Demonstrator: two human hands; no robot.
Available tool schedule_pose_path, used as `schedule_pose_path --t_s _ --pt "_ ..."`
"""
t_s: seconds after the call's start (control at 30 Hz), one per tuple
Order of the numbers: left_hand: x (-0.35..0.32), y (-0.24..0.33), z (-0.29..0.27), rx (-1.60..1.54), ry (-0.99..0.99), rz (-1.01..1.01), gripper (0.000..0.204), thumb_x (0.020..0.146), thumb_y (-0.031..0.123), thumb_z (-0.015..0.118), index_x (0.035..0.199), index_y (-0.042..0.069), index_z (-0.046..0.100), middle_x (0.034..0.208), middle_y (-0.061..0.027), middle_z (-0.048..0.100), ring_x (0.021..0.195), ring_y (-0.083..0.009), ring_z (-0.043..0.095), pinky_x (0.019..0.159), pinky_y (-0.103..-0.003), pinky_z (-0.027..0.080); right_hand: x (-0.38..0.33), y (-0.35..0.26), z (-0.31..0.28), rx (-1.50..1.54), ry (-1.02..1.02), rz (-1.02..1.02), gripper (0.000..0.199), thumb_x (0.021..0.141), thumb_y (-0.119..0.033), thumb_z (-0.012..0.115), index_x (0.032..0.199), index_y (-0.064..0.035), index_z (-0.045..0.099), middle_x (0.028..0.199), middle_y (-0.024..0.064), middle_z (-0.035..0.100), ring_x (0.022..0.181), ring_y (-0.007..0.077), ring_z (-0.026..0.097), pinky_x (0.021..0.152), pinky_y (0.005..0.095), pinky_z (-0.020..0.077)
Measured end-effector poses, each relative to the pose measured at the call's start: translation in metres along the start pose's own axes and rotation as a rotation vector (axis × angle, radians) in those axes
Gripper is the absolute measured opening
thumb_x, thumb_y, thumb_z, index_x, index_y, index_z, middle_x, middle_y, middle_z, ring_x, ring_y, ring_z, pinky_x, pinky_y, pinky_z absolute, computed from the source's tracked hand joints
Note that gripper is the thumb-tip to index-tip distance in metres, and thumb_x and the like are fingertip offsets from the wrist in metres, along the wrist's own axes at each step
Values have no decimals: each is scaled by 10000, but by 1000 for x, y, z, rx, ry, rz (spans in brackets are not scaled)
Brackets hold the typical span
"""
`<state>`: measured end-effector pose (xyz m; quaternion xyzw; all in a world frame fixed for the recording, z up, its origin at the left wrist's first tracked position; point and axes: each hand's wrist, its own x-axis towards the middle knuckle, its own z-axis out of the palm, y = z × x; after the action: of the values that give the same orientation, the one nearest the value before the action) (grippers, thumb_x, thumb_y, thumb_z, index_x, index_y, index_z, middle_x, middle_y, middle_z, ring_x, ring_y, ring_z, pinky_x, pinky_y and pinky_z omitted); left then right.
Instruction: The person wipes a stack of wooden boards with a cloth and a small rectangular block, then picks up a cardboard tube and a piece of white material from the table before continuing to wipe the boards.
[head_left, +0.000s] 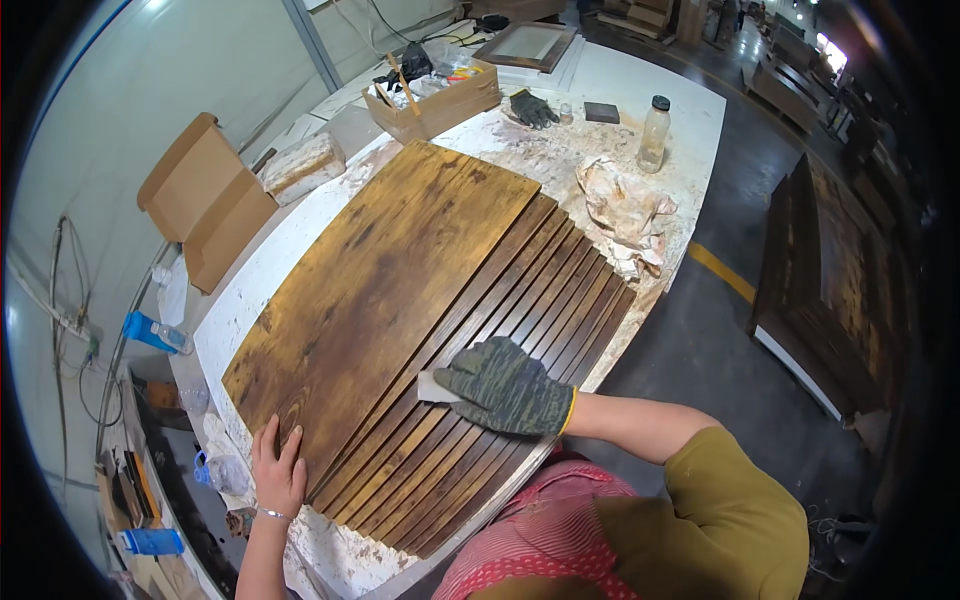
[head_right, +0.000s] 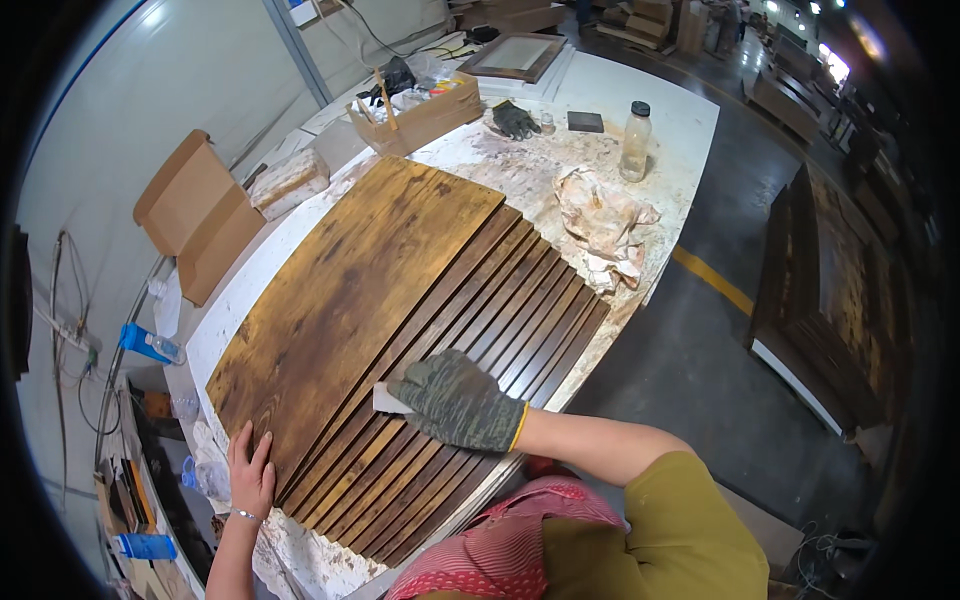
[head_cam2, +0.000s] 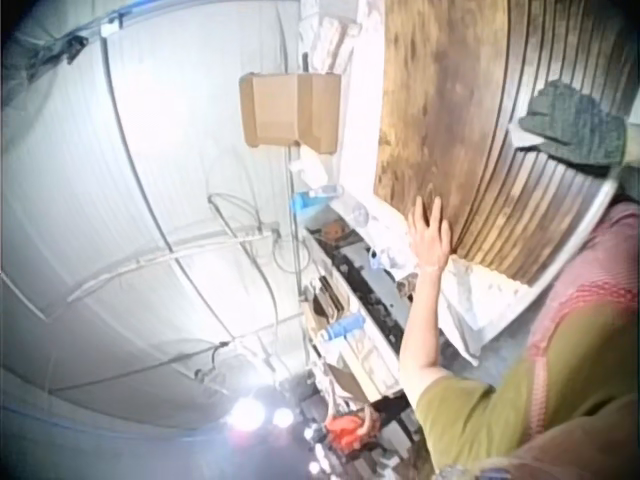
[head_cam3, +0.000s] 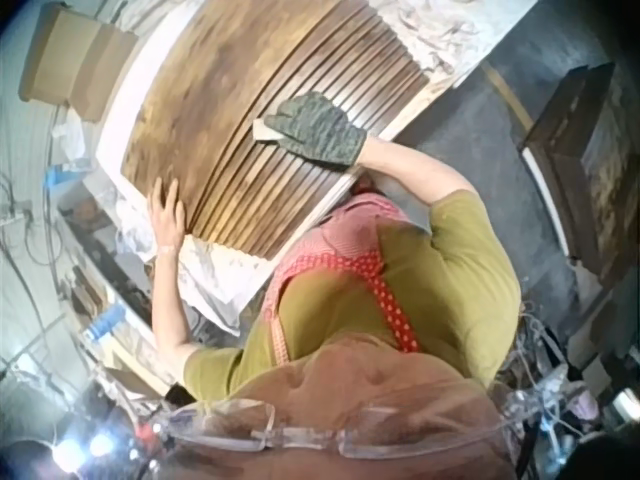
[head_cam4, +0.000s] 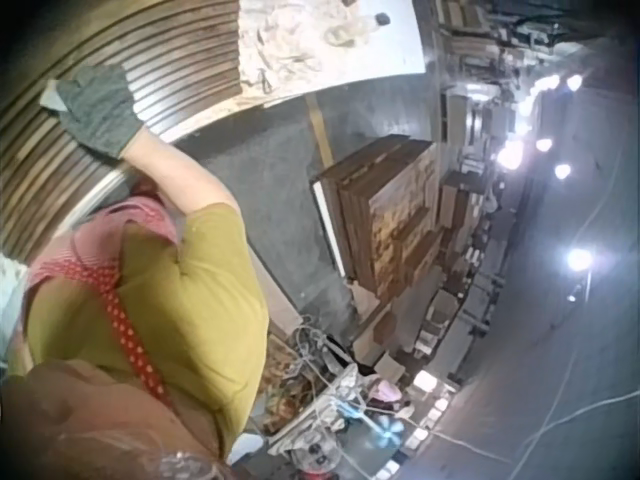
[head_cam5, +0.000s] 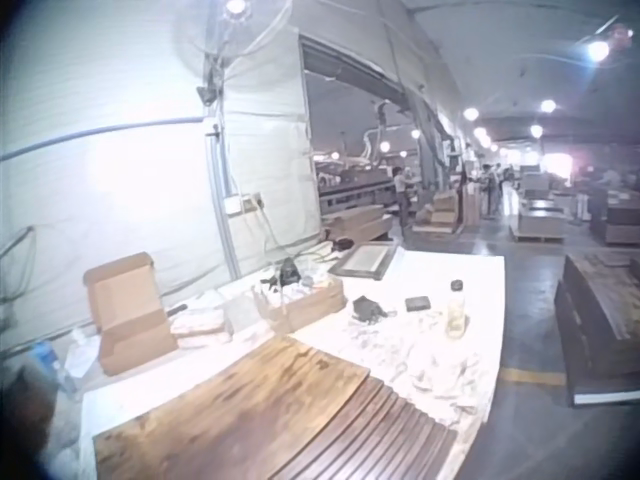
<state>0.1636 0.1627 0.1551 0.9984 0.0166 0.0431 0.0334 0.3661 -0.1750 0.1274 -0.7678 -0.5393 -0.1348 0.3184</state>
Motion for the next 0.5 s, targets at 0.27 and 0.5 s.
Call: schedule_pose_path --t_s 0.27,0.5 --pt "2 -2 3 -53 76 -13 510 803 247 538 1281 73 510 1381 -170 398 1230 -407 358 1045 -494 280 -3 68 -38 -273 244 467 317 811 -312 579 909 -13 620 793 187 602 748 348 579 694 430 457" --pt "0 -10 5 -88 103 21 500 809 271 555 1275 93 527 1376 -165 406 1226 -402 362 1040 -490 275 7 -73 46 60 -52 145 306 756 -213 596 1026 -73 567 827 108 589 734 279 586 651 437 453"
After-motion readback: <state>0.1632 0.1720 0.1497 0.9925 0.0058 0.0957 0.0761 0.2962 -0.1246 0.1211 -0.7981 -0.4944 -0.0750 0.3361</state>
